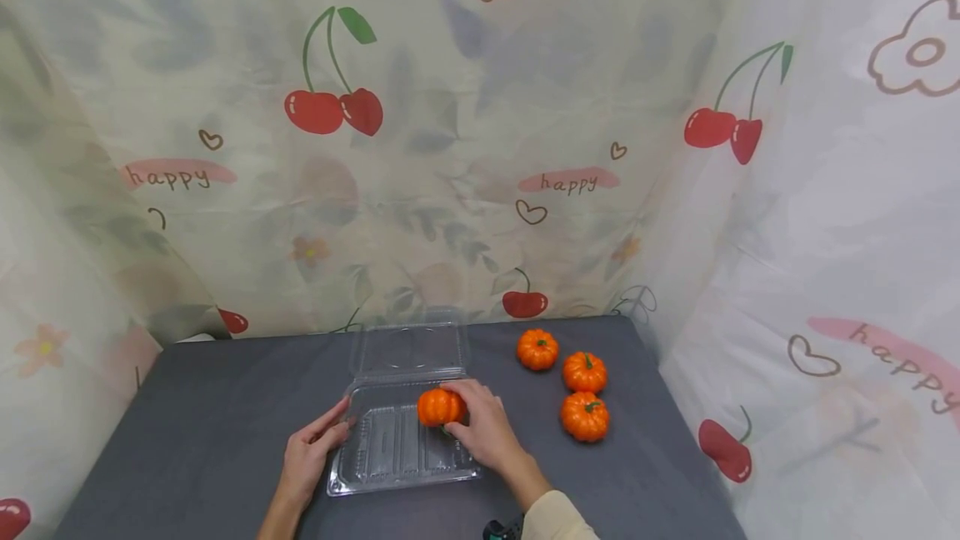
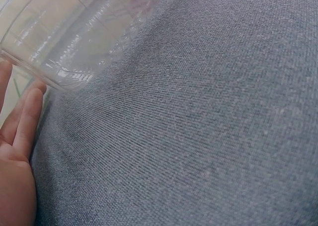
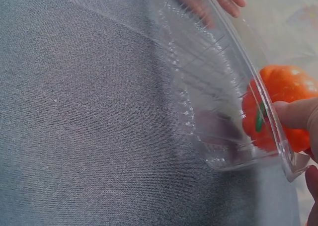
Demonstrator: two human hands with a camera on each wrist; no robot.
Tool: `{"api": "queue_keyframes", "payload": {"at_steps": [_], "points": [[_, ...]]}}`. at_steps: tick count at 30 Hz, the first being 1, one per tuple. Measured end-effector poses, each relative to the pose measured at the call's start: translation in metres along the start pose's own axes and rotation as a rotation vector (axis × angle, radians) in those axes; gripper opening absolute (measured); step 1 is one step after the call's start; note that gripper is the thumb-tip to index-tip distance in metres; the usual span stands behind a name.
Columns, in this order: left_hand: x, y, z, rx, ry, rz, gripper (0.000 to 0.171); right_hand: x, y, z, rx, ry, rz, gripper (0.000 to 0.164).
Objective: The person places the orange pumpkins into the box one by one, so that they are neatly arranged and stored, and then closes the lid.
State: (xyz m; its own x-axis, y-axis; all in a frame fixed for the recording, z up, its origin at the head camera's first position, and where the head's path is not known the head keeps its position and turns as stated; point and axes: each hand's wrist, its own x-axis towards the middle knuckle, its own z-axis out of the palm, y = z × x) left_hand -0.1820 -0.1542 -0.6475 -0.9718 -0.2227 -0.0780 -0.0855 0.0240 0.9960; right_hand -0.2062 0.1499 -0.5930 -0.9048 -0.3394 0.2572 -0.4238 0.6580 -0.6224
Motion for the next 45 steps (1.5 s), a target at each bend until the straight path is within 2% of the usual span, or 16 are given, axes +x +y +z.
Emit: {"api": "queue_keyframes", "payload": {"at_steps": [3, 11, 20, 25, 30, 34, 40, 45], "points": [[0.0003, 0.0005, 0.0003, 0.003, -0.002, 0.007, 0.04, 0.0016, 0.0001, 0.0021, -0.036, 0.008, -0.001, 0.061], [-0.0001, -0.0003, -0.0003, 0.011, 0.048, 0.003, 0.041, 0.0045, 0.0013, 0.0093, -0.147, 0.01, 0.032, 0.063], [-0.0005, -0.0002, -0.0016, -0.013, 0.034, -0.009, 0.044, 0.0048, -0.0005, 0.0058, -0.096, -0.034, 0.038, 0.049], [-0.0001, -0.0014, -0.002, 0.006, 0.038, -0.004, 0.041, 0.0047, -0.0003, 0.0059, -0.087, -0.038, 0.031, 0.051], [0.0005, -0.0017, -0.0027, -0.013, 0.034, -0.003, 0.041, 0.0054, -0.0023, 0.0059, -0.08, -0.03, 0.028, 0.052], [0.0007, -0.0012, -0.0027, -0.025, 0.036, -0.002, 0.041, 0.0068, -0.003, 0.0044, -0.095, -0.055, 0.021, 0.053], [0.0011, -0.0003, -0.0022, -0.001, 0.026, -0.017, 0.044, 0.006, -0.0033, 0.0028, -0.104, -0.067, 0.012, 0.046], [0.0014, -0.0011, -0.002, -0.003, 0.027, -0.029, 0.043, 0.0062, -0.0036, 0.0036, -0.13, -0.064, 0.013, 0.05]]}}
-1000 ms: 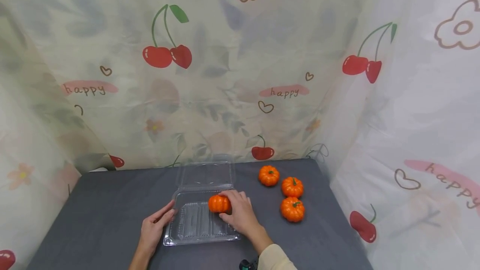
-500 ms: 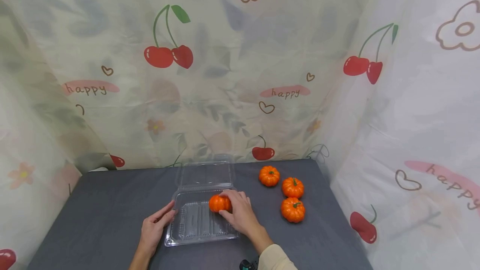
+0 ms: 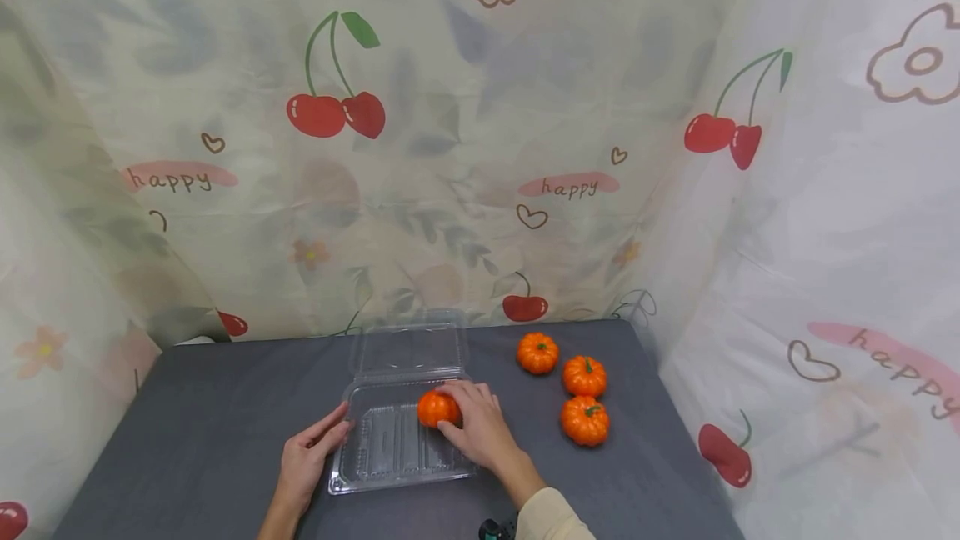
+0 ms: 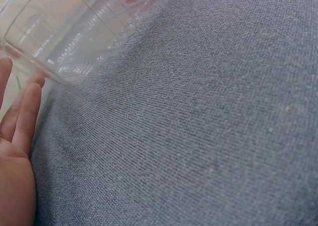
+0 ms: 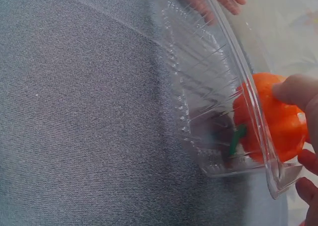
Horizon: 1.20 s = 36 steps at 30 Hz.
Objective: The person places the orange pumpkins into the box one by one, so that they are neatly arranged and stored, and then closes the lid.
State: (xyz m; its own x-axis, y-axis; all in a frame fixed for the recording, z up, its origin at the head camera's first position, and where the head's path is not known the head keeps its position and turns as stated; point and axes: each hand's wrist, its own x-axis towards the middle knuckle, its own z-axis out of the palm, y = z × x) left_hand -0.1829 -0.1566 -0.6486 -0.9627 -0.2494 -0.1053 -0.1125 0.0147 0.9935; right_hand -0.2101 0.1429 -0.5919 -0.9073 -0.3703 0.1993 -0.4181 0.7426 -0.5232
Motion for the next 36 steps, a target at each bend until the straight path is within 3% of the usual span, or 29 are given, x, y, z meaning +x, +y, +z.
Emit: {"api": "queue_keyframes", "payload": {"at_steps": [7, 12, 18, 26, 36], "points": [[0.0, 0.0, -0.001, -0.002, -0.001, -0.011, 0.041, 0.001, -0.003, -0.004, -0.065, -0.055, -0.028, 0.052], [-0.001, 0.0, 0.0, 0.003, 0.002, 0.024, 0.04, 0.0, -0.002, -0.005, -0.086, -0.076, -0.046, 0.046], [-0.001, -0.001, 0.0, 0.01, 0.014, 0.053, 0.041, 0.0, -0.002, -0.004, -0.083, -0.092, -0.021, 0.051], [-0.002, -0.004, 0.0, 0.017, 0.019, 0.005, 0.042, -0.003, -0.01, -0.012, -0.139, -0.144, 0.0, 0.057], [0.0, -0.003, 0.0, 0.036, 0.019, -0.017, 0.043, -0.005, -0.008, -0.021, -0.319, -0.063, 0.021, 0.065]]}}
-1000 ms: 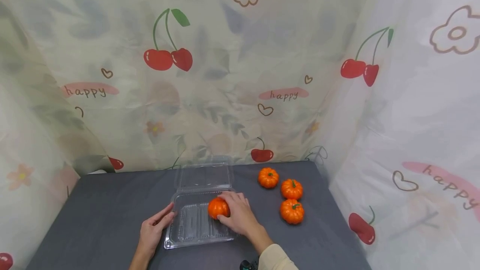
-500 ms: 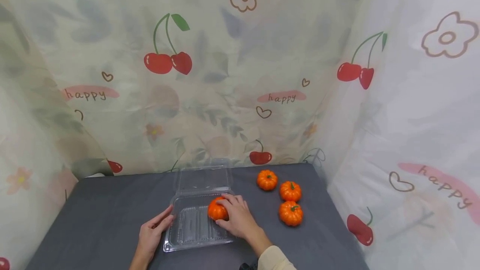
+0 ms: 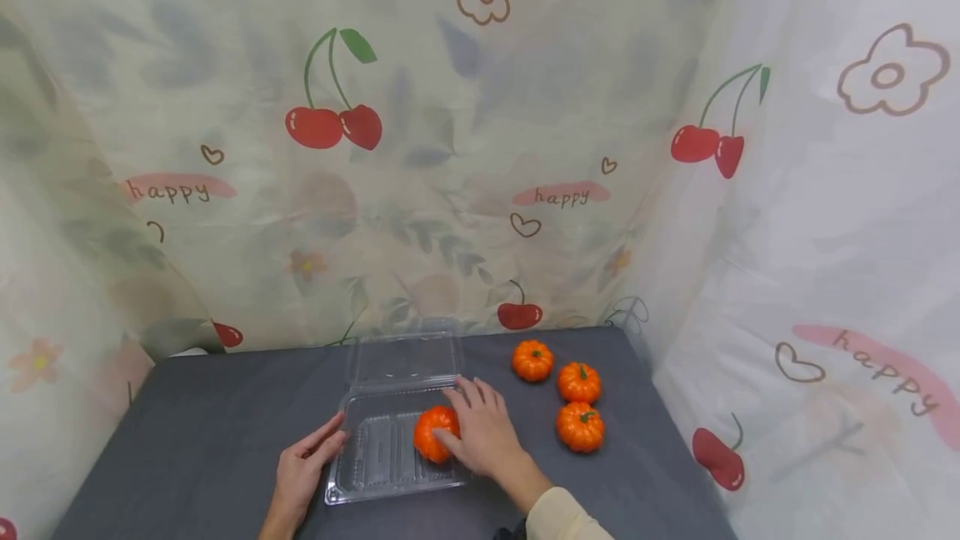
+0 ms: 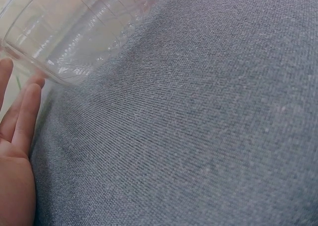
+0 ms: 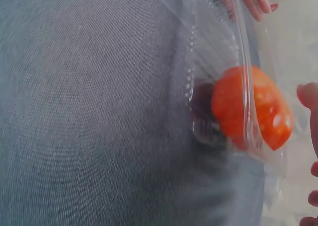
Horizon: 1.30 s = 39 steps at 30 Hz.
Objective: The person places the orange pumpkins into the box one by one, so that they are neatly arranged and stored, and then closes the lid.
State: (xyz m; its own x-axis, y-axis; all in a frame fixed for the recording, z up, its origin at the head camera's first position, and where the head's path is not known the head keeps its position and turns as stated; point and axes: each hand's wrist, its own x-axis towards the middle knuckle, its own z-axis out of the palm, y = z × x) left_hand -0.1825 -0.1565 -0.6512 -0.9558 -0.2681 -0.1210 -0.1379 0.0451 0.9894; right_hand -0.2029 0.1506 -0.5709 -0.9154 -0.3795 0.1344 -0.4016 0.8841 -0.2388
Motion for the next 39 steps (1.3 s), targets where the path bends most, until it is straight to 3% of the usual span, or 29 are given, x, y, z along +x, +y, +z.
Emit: {"api": "queue_keyframes", "payload": {"at_steps": [6, 23, 39], "points": [[0.001, 0.001, 0.0, 0.007, -0.008, -0.008, 0.045, -0.006, 0.011, -0.003, -0.055, 0.051, 0.06, 0.069], [0.0, 0.003, -0.001, 0.01, -0.005, -0.025, 0.045, -0.025, 0.056, -0.008, -0.134, 0.081, 0.198, 0.079], [-0.001, 0.003, -0.001, -0.021, -0.005, 0.001, 0.041, -0.053, 0.096, -0.016, -0.141, 0.162, 0.277, 0.082]]}}
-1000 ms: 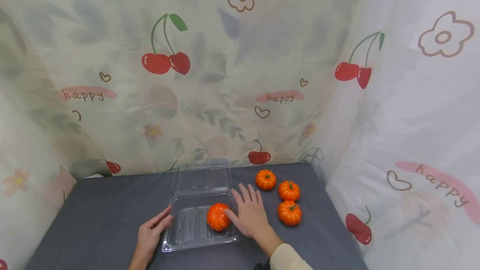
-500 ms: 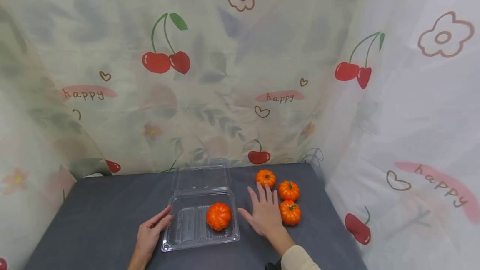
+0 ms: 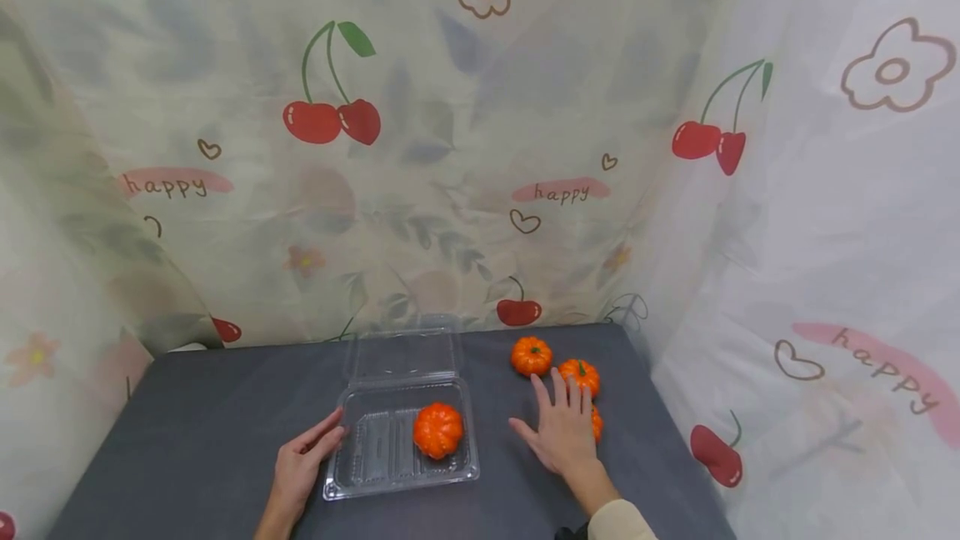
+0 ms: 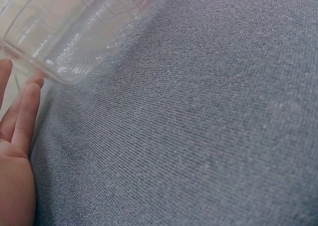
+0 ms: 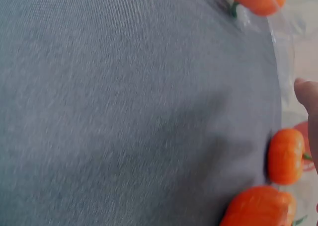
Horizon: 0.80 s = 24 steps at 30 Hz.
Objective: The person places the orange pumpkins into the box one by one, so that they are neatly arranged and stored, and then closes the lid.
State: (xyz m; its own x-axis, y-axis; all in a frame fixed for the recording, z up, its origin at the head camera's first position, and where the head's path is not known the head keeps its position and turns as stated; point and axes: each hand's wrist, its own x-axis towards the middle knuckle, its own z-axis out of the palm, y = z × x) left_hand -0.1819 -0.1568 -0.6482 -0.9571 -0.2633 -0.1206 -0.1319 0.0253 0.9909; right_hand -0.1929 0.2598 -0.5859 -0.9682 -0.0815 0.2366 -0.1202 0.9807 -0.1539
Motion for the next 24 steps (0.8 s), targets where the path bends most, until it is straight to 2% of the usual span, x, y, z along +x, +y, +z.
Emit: {"api": "queue_keyframes", "payload": {"at_steps": [9, 16, 21, 24], "points": [[0.001, 0.002, 0.001, 0.004, -0.004, 0.029, 0.041, -0.011, 0.025, 0.004, -0.032, 0.062, 0.025, 0.084], [0.002, 0.0, 0.0, 0.035, -0.002, -0.002, 0.039, -0.02, 0.037, 0.006, -0.029, -0.028, 0.092, 0.089], [0.002, -0.001, 0.001, 0.043, -0.006, -0.013, 0.039, -0.026, 0.045, 0.01, -0.052, -0.034, 0.106, 0.09], [0.002, -0.001, 0.001, 0.047, -0.004, -0.022, 0.039, -0.029, 0.05, 0.012, -0.044, -0.02, 0.119, 0.085]]}}
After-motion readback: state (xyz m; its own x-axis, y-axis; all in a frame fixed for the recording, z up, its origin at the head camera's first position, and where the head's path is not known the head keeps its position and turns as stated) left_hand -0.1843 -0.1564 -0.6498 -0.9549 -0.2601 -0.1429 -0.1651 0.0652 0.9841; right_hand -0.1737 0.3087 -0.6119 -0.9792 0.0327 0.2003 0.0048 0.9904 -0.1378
